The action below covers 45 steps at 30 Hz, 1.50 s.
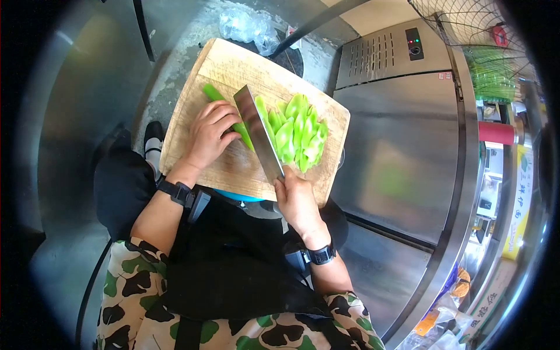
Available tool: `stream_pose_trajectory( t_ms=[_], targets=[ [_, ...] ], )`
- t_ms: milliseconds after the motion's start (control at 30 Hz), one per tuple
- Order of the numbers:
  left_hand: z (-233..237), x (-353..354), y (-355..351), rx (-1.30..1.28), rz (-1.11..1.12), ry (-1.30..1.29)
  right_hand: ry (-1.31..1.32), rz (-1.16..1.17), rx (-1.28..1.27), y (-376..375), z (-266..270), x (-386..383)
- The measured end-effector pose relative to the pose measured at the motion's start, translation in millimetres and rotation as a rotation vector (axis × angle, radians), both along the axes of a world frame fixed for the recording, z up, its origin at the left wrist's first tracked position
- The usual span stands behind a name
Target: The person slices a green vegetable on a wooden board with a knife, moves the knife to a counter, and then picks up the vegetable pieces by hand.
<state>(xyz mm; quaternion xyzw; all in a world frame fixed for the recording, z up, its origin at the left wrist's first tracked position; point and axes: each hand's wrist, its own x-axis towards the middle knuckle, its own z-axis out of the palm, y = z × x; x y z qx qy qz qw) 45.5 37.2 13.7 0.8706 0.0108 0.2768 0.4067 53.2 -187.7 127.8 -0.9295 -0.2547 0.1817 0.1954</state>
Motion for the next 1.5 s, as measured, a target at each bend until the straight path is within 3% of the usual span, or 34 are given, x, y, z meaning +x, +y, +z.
stream_pose_trajectory(
  t_ms=[567,767,900,1033,1500],
  targets=[
    [-4.3,0.1,1.4,-0.017,-0.004,0.005,0.022,0.027,-0.176,26.9,-8.9,15.0],
    [-4.8,0.9,3.2,-0.039,-0.031,-0.019,0.019,-0.046,0.034,15.1,-46.5,24.8],
    [-7.6,-0.3,2.7,-0.097,-0.003,-0.032,0.059,-0.105,0.172,4.8,-44.5,13.1],
    [-4.9,0.1,2.0,-0.107,-0.009,-0.024,-0.002,-0.013,0.078,13.2,-10.1,4.7],
    [-2.2,-0.8,3.5,-0.064,-0.002,-0.011,0.034,0.021,-0.112,27.3,-11.8,13.9]
  ],
)
